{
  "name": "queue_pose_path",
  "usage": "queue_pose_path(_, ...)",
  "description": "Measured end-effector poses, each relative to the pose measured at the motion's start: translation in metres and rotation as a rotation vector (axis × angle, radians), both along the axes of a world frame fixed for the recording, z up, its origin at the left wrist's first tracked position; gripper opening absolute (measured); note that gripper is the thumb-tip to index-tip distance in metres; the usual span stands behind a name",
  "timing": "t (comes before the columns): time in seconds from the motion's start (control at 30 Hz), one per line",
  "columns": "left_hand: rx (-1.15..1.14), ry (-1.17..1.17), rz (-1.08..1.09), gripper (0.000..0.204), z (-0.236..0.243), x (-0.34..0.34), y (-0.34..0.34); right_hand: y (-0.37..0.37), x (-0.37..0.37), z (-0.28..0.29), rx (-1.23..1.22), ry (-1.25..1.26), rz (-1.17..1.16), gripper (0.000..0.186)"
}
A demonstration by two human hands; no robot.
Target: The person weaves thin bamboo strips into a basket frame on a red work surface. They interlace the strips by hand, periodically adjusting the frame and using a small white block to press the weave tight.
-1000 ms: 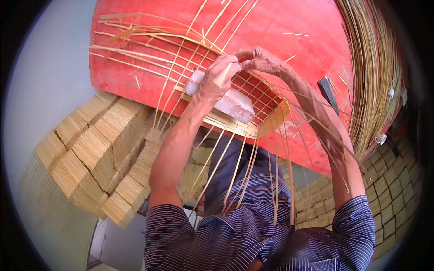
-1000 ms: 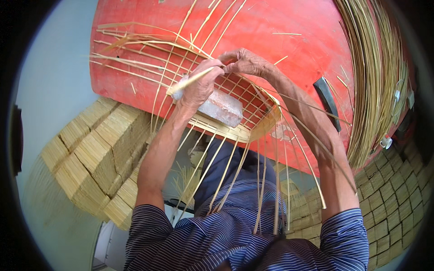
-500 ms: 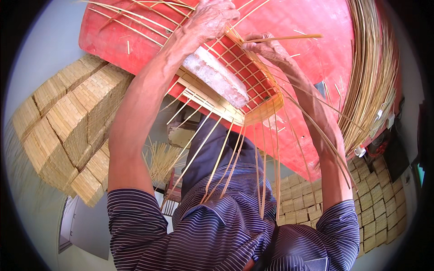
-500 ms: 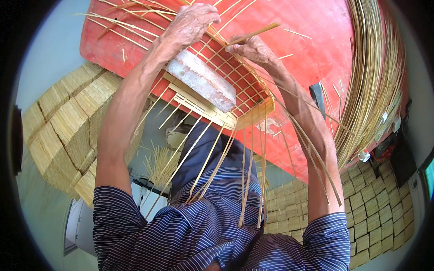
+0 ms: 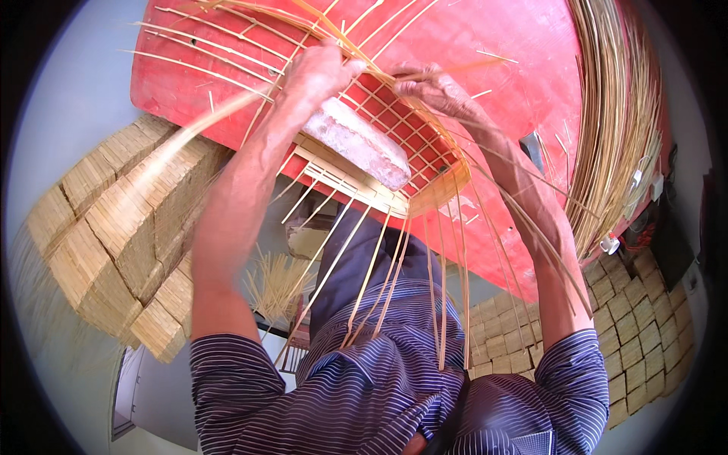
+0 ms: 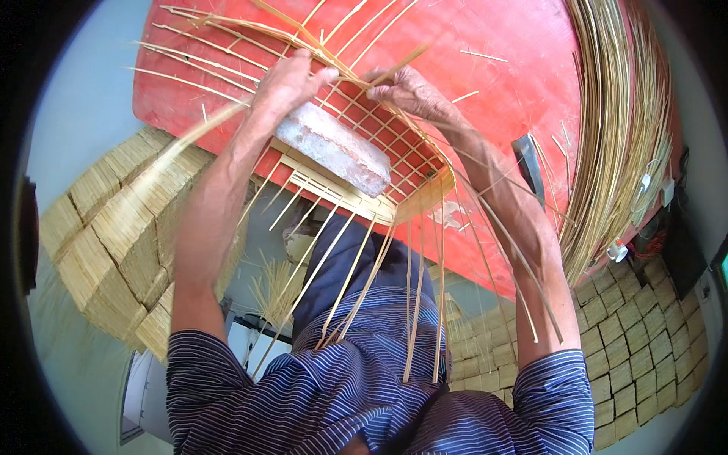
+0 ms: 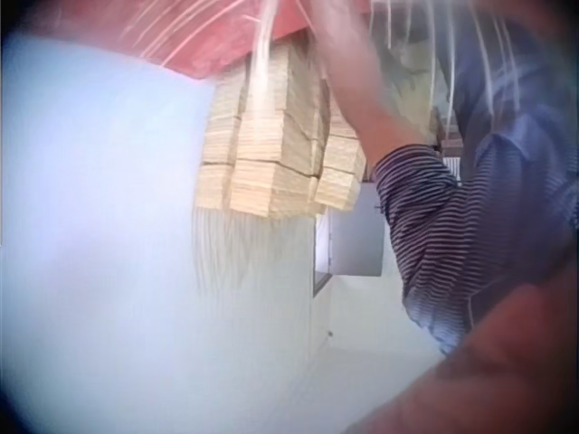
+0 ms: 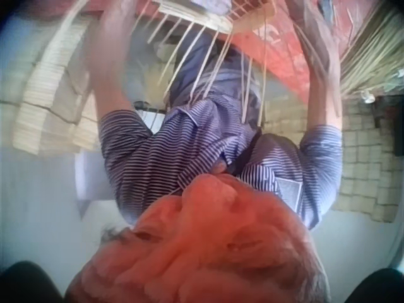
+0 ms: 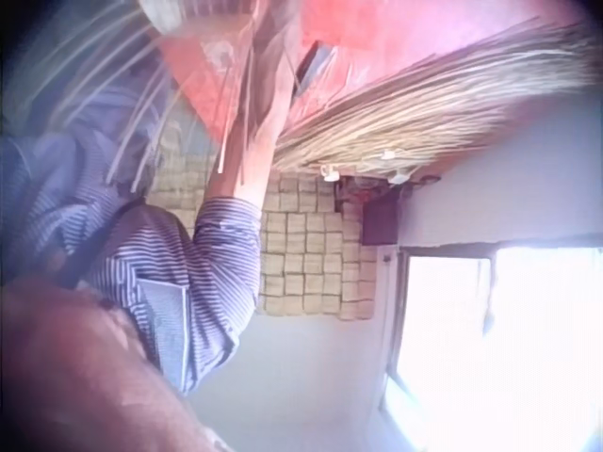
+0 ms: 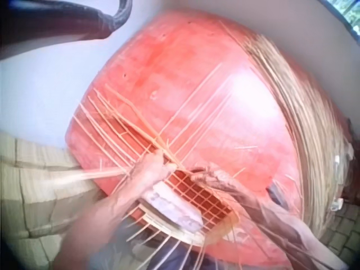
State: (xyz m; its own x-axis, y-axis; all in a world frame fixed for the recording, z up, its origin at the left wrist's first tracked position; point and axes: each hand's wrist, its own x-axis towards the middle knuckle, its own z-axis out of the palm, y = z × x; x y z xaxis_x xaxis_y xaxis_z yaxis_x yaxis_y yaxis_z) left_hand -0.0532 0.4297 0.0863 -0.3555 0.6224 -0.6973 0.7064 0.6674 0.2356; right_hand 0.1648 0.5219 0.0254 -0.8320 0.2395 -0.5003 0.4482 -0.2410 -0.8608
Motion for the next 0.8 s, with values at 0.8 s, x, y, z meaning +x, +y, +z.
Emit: queue_pose_path(0.8,0.152,0.222,-0.509,0.03,-0.027,-0.02,0.009,-0.047,-0.007,0.004,0.084,0.059,-0.3,0.045)
